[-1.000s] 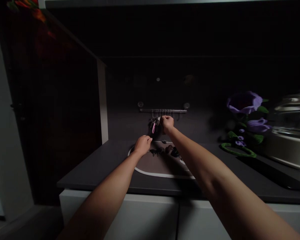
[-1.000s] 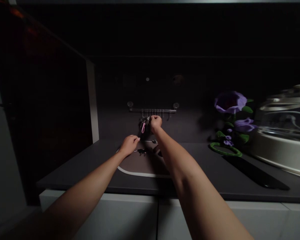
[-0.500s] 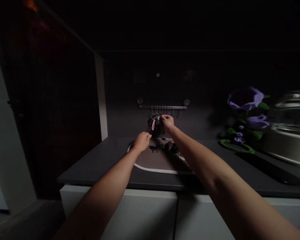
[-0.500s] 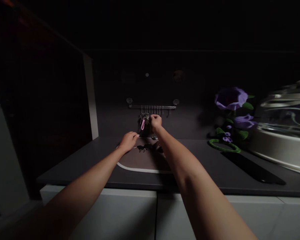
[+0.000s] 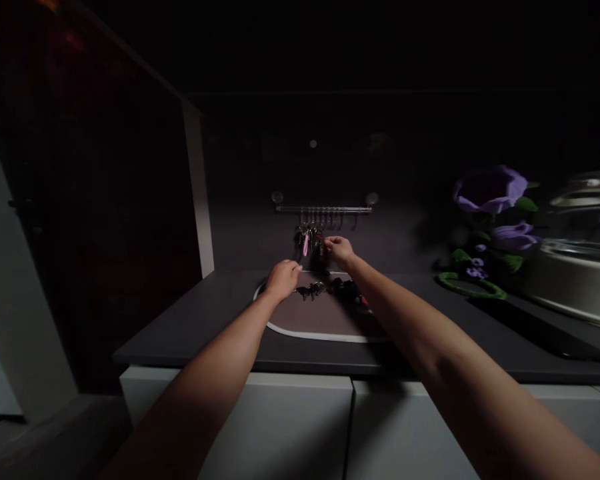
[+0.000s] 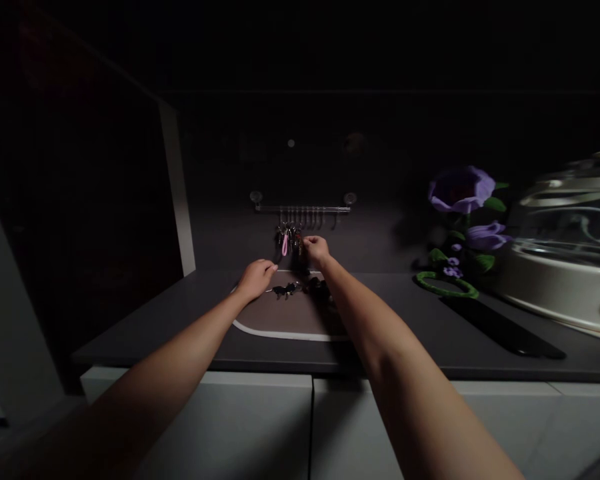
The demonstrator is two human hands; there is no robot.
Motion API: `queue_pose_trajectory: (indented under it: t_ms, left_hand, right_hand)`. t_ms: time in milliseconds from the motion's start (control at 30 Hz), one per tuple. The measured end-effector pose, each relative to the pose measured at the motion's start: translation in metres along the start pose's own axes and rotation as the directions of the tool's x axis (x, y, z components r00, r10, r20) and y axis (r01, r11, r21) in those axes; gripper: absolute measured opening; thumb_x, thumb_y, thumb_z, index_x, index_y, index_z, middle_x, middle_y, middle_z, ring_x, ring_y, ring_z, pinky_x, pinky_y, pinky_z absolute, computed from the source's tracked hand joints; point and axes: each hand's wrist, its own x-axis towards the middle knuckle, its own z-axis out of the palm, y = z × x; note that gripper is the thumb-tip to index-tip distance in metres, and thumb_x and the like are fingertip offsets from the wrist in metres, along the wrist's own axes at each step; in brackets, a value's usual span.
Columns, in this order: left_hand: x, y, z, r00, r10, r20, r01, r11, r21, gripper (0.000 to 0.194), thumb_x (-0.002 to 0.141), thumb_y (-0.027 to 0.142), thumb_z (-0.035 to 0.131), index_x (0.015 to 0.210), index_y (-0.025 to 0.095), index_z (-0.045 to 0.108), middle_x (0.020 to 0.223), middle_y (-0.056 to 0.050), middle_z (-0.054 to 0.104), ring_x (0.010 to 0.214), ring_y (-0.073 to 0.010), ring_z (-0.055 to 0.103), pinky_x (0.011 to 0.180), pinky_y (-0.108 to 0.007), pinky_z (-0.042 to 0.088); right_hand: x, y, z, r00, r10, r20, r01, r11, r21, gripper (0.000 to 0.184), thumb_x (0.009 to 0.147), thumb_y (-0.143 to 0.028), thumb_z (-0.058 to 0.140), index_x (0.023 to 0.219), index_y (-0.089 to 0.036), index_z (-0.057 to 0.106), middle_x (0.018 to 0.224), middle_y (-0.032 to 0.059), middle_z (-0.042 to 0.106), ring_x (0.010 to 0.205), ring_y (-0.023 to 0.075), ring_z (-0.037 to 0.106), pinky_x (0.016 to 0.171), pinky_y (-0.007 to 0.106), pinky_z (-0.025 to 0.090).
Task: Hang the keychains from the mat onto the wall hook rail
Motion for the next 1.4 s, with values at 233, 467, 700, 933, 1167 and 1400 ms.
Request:
queue_pose_trajectory:
  t_ms: [233,467,700,933,1167,1400]
  left_hand:
    - [0.0,-0.001,0.0,1.0,0.022,0.008,-0.022,1.0,-0.002,0.027,0.084,0.026,0.04,0.077,0.015,0.064,0.078,-0.008,0.062,0.077,-0.0166,0.054,0.068,-0.026,0.036]
    - [0.001,-0.002,0.002,0.999,0.025,0.027,-0.025,1.0,0.004,0.027,0.084,0.026,0.041,0.078,0.015,0.065,0.079,-0.008,0.063,0.078,-0.016,0.054,0.069,-0.026,0.037]
    - [-0.001,-0.003,0.001,0.999,0.026,0.028,-0.026,1.0,0.014,0.027,0.084,0.026,0.041,0.078,0.015,0.064,0.078,-0.008,0.062,0.077,-0.0164,0.054,0.068,-0.026,0.037]
    - [-0.001,-0.003,0.001,0.999,0.025,0.04,-0.025,1.0,0.018,0.027,0.084,0.026,0.041,0.077,0.015,0.064,0.079,-0.007,0.062,0.078,-0.0163,0.053,0.069,-0.026,0.037]
    - [0.0,-0.004,0.002,0.999,0.017,0.046,-0.018,1.0,0.009,0.027,0.083,0.028,0.041,0.077,0.016,0.065,0.079,-0.007,0.062,0.078,-0.0169,0.054,0.07,-0.027,0.038]
    - [0.0,-0.004,0.003,0.999,0.025,0.047,-0.025,1.0,0.002,0.027,0.083,0.027,0.042,0.078,0.015,0.065,0.079,-0.008,0.063,0.078,-0.0169,0.054,0.07,-0.027,0.038]
  right_hand:
    - [-0.011,0.019,-0.018,0.985,0.151,0.082,-0.136,0.976,-0.169,0.003,0.065,-0.01,0.055,0.063,-0.013,0.055,0.047,-0.0044,0.048,0.041,0.0039,0.04,0.043,0.016,0.032]
    - [-0.01,0.042,-0.028,0.995,0.05,0.089,0.01,0.823,-0.568,0.002,0.062,-0.014,0.062,0.064,-0.014,0.063,0.057,-0.0015,0.059,0.054,0.0074,0.051,0.053,0.017,0.038]
    - [-0.007,0.05,-0.027,0.981,0.082,0.173,0.069,0.692,-0.719,0.018,0.064,-0.017,0.065,0.082,-0.016,0.069,0.072,0.0008,0.068,0.064,0.0109,0.059,0.061,0.018,0.044]
    - [-0.011,0.049,-0.025,0.968,0.147,0.203,0.033,0.726,-0.687,0.02,0.059,-0.016,0.069,0.079,-0.015,0.069,0.066,-0.0002,0.067,0.059,0.0103,0.058,0.058,0.018,0.044]
    - [-0.017,0.04,-0.023,0.962,0.102,0.253,0.082,0.779,-0.622,0.008,0.054,-0.01,0.067,0.055,-0.017,0.065,0.048,-0.0033,0.059,0.048,0.0081,0.051,0.05,0.018,0.037]
    - [-0.023,0.033,-0.021,0.952,0.062,0.3,0.189,0.653,-0.734,0.002,0.06,-0.016,0.065,0.058,-0.017,0.066,0.054,-0.0018,0.061,0.053,0.0084,0.05,0.053,0.019,0.034]
